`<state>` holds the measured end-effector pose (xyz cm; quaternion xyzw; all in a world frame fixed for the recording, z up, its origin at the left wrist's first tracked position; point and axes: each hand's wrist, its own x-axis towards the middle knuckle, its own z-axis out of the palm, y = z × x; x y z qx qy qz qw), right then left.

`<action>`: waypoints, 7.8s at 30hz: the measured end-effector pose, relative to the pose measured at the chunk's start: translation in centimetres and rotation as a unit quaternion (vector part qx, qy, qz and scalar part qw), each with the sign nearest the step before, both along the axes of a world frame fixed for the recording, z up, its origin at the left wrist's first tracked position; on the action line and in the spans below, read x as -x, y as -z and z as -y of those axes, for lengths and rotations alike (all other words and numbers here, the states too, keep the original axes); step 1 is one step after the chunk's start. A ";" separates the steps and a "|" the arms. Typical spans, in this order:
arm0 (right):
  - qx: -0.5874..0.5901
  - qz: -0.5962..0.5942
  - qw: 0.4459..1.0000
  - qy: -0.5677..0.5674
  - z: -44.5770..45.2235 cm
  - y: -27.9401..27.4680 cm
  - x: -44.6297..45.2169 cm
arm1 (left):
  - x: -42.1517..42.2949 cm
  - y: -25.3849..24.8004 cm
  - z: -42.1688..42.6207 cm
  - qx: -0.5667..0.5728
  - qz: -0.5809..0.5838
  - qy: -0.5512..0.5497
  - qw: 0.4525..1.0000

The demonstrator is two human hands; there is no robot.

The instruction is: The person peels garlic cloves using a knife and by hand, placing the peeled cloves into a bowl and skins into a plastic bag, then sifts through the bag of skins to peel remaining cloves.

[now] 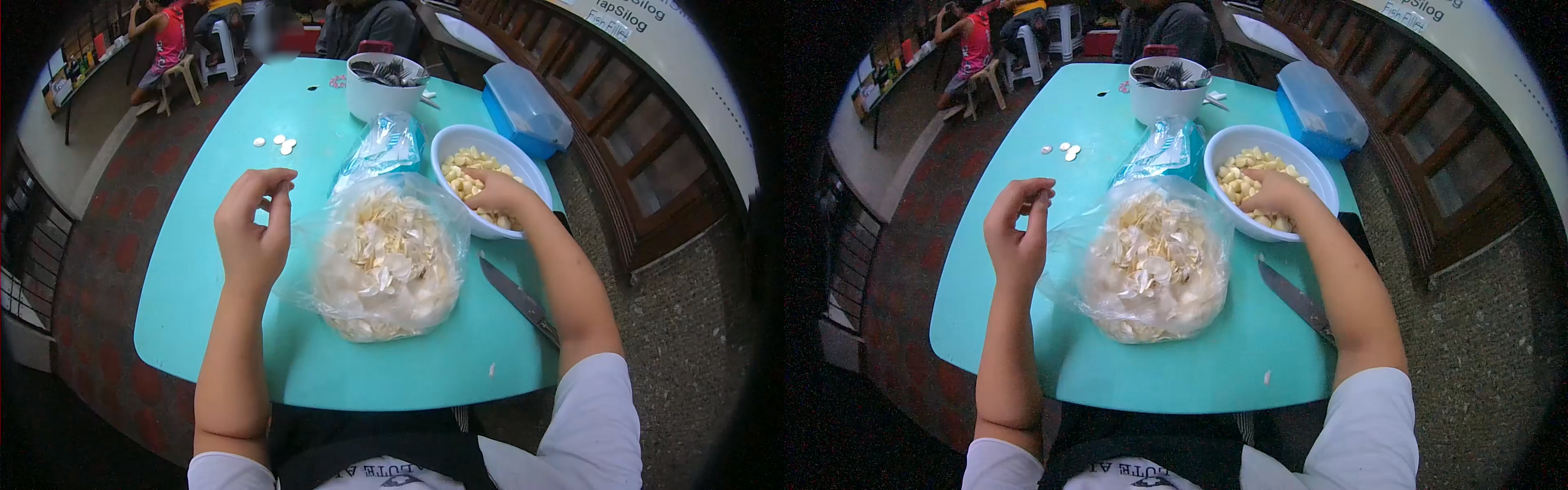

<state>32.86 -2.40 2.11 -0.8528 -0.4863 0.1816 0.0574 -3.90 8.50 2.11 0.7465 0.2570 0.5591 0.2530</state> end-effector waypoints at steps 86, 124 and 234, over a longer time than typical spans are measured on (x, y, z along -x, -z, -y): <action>0.112 0.121 0.878 -0.449 0.4 -2.1 21.5 | 3.3 -1.8 1.0 0.294 0.324 0.748 0.499; -0.037 -0.016 0.915 -0.402 7.3 1.2 19.6 | 3.1 -2.2 5.0 0.331 0.157 0.848 0.383; -0.265 0.075 0.913 -0.301 10.2 -3.5 18.9 | -0.1 -1.2 4.6 0.271 0.100 0.878 0.382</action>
